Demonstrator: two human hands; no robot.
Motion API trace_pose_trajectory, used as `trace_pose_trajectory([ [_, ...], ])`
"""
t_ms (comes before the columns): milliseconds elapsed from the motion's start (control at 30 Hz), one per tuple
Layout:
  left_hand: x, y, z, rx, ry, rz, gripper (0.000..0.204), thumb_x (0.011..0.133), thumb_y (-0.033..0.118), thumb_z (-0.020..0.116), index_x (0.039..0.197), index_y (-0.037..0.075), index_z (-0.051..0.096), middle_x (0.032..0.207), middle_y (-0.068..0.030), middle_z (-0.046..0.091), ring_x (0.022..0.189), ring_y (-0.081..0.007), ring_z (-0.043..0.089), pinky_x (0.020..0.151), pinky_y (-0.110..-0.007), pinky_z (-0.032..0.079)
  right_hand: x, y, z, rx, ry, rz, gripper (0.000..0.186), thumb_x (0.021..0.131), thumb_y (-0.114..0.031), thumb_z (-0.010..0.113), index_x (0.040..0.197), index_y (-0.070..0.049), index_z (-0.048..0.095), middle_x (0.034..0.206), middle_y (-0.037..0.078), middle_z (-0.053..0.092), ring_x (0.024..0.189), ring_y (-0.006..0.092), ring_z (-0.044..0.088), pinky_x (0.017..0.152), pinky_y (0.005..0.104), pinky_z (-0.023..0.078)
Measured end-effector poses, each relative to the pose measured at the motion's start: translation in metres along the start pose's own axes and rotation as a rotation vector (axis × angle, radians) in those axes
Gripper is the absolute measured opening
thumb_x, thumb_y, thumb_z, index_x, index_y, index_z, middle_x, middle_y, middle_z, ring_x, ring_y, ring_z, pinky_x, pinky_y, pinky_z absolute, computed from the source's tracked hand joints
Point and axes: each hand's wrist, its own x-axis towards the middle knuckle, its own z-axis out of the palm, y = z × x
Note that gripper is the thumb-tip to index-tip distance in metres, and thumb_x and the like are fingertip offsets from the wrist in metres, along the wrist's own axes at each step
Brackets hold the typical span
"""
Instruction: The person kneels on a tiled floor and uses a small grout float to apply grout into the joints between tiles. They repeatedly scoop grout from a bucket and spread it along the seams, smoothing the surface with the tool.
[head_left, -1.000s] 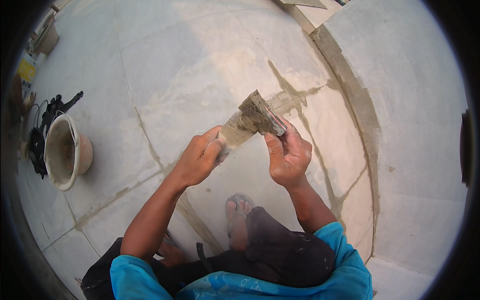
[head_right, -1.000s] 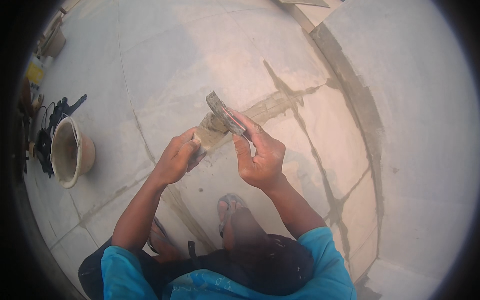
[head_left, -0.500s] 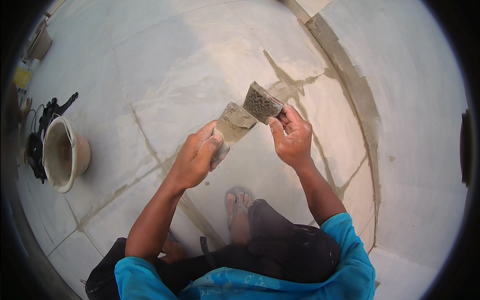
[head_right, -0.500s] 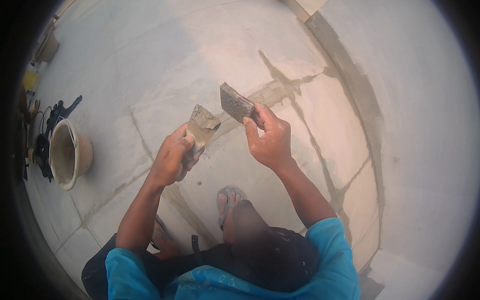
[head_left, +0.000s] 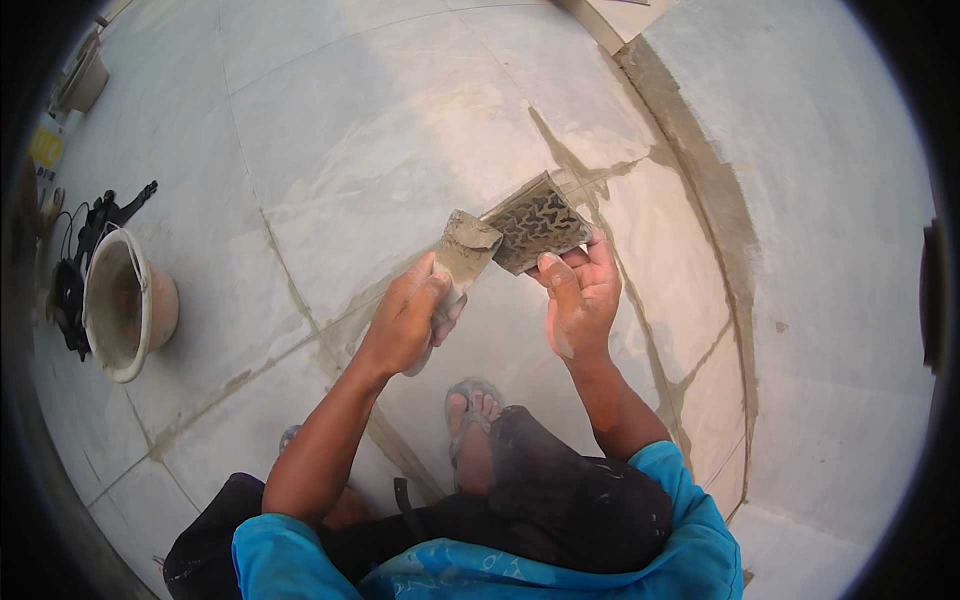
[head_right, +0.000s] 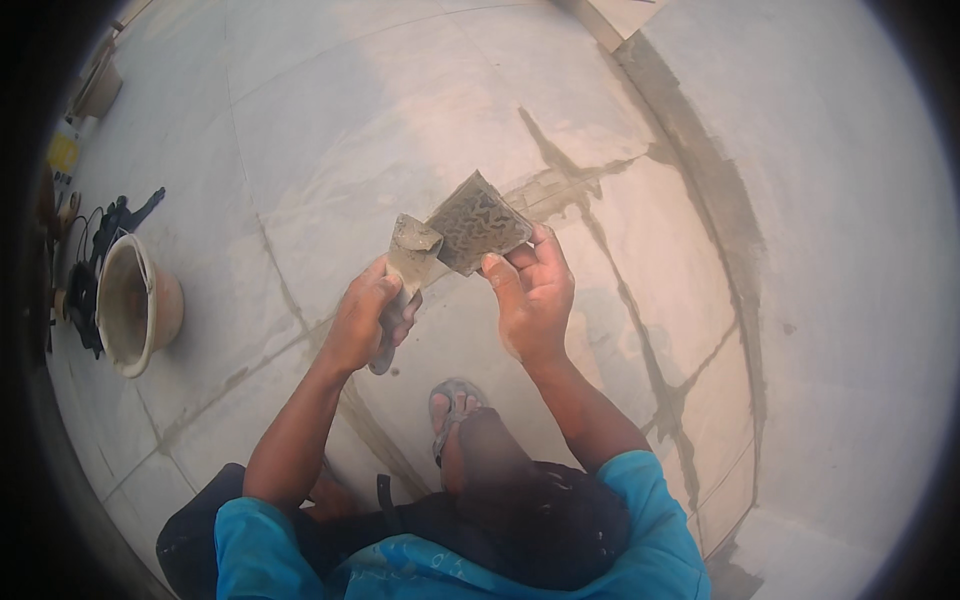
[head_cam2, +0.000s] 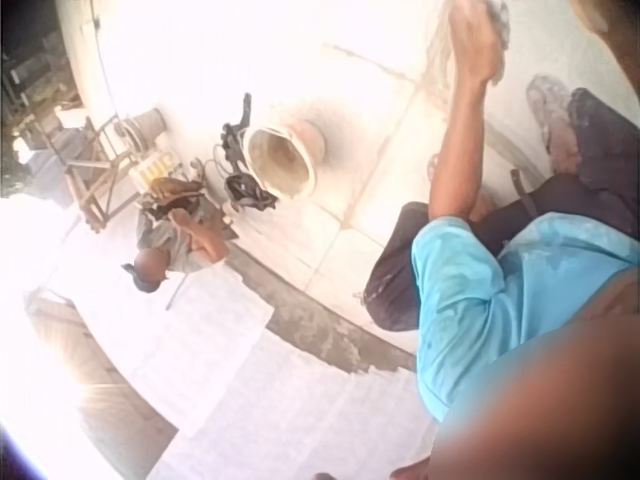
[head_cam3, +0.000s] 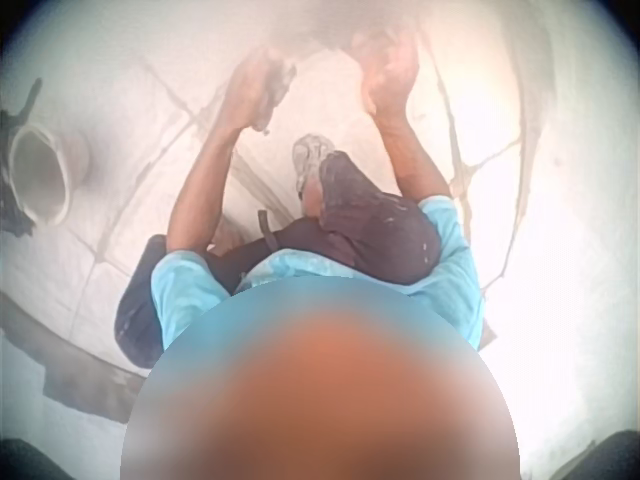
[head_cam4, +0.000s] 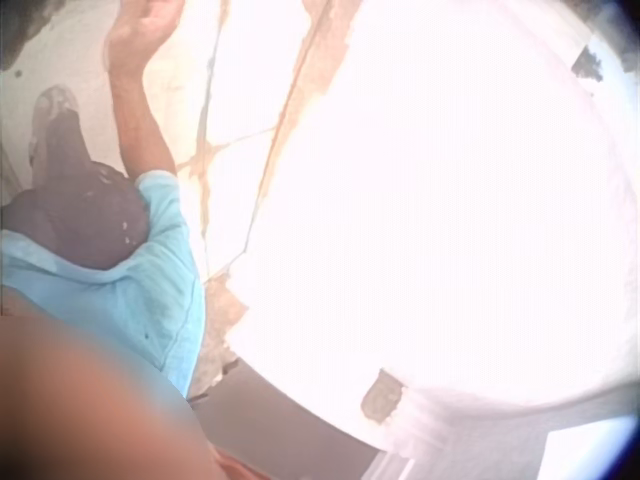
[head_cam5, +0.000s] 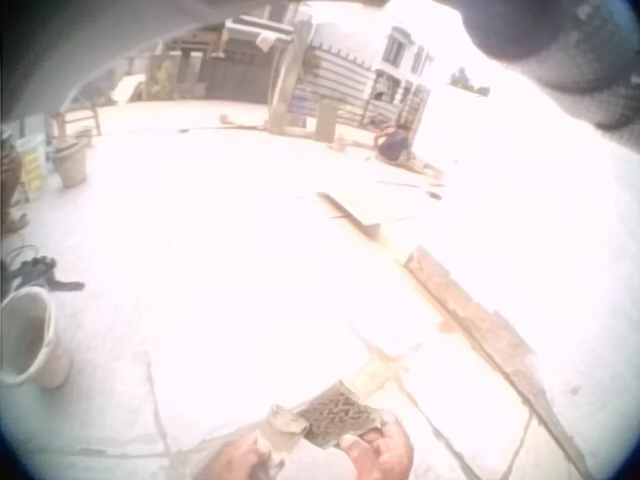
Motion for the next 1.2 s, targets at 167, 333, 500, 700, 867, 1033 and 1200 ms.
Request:
trace_pose_trajectory([
  [167,-0.003,0.010,-0.007,0.044,-0.054,-0.087,0.034,0.094,0.027,0.034,0.111,0.003,0.050,0.073,-0.0007,0.049,0.052,-0.0080,0.043,0.051,-0.023,0.038,0.009,-0.001,-0.015,0.019,-0.050,-0.061,0.043,0.088,0.004,0.054,0.129,0.008,0.045,0.109,0.013,0.064,0.100,0.0132,0.059,0.087,0.0270,0.045],
  [333,-0.003,0.008,-0.013,0.098,-0.070,-0.085,0.034,0.094,0.024,0.033,0.112,0.002,0.051,0.072,-0.0006,0.048,0.054,-0.0081,0.043,0.050,-0.024,0.037,0.005,0.004,-0.013,-0.455,-0.130,-0.223,0.035,0.086,0.004,0.055,0.121,0.006,0.055,0.106,0.014,0.067,0.094,0.0168,0.065,0.080,0.0299,0.051],
  [500,-0.005,0.013,-0.019,0.077,-0.021,-0.061,0.031,0.095,0.024,0.034,0.108,0.003,0.053,0.070,-0.0003,0.048,0.053,-0.0077,0.042,0.049,-0.024,0.037,0.012,0.000,-0.018,-0.943,-0.392,-0.353,0.029,0.082,0.007,0.055,0.109,0.001,0.064,0.098,0.013,0.070,0.090,0.0195,0.069,0.077,0.0291,0.054],
  [700,0.001,0.012,-0.015,0.148,-0.007,-0.061,0.032,0.096,0.025,0.033,0.108,0.002,0.052,0.070,-0.0002,0.049,0.053,-0.0077,0.042,0.050,-0.024,0.037,0.014,0.002,-0.022,-0.111,-0.012,0.181,0.039,0.089,0.000,0.055,0.125,0.004,0.040,0.109,0.016,0.063,0.098,0.0186,0.063,0.087,0.0359,0.053],
  [867,0.000,-0.013,-0.001,0.080,0.015,-0.087,0.031,0.097,0.025,0.033,0.109,0.004,0.052,0.070,-0.0003,0.049,0.054,-0.0083,0.043,0.051,-0.025,0.038,0.009,0.009,-0.003,0.146,0.115,0.100,0.043,0.088,0.003,0.053,0.126,0.001,0.033,0.108,0.015,0.059,0.104,0.0215,0.060,0.094,0.0438,0.051],
  [1033,0.005,-0.019,0.012,-0.063,0.027,-0.072,0.032,0.097,0.028,0.033,0.114,0.005,0.048,0.074,-0.0006,0.049,0.054,-0.0075,0.044,0.051,-0.023,0.039,0.001,0.011,0.011,0.206,0.120,0.091,0.043,0.088,0.004,0.052,0.127,0.001,0.033,0.106,0.015,0.059,0.103,0.0215,0.060,0.097,0.0440,0.049],
  [1200,0.008,-0.020,-0.002,-0.059,0.020,-0.013,0.032,0.097,0.028,0.032,0.111,0.004,0.048,0.073,-0.0008,0.049,0.052,-0.0076,0.044,0.050,-0.023,0.039,-0.002,0.020,0.007,0.049,0.027,0.068,0.042,0.088,0.004,0.052,0.127,0.003,0.035,0.106,0.015,0.062,0.101,0.0186,0.061,0.096,0.0367,0.048],
])
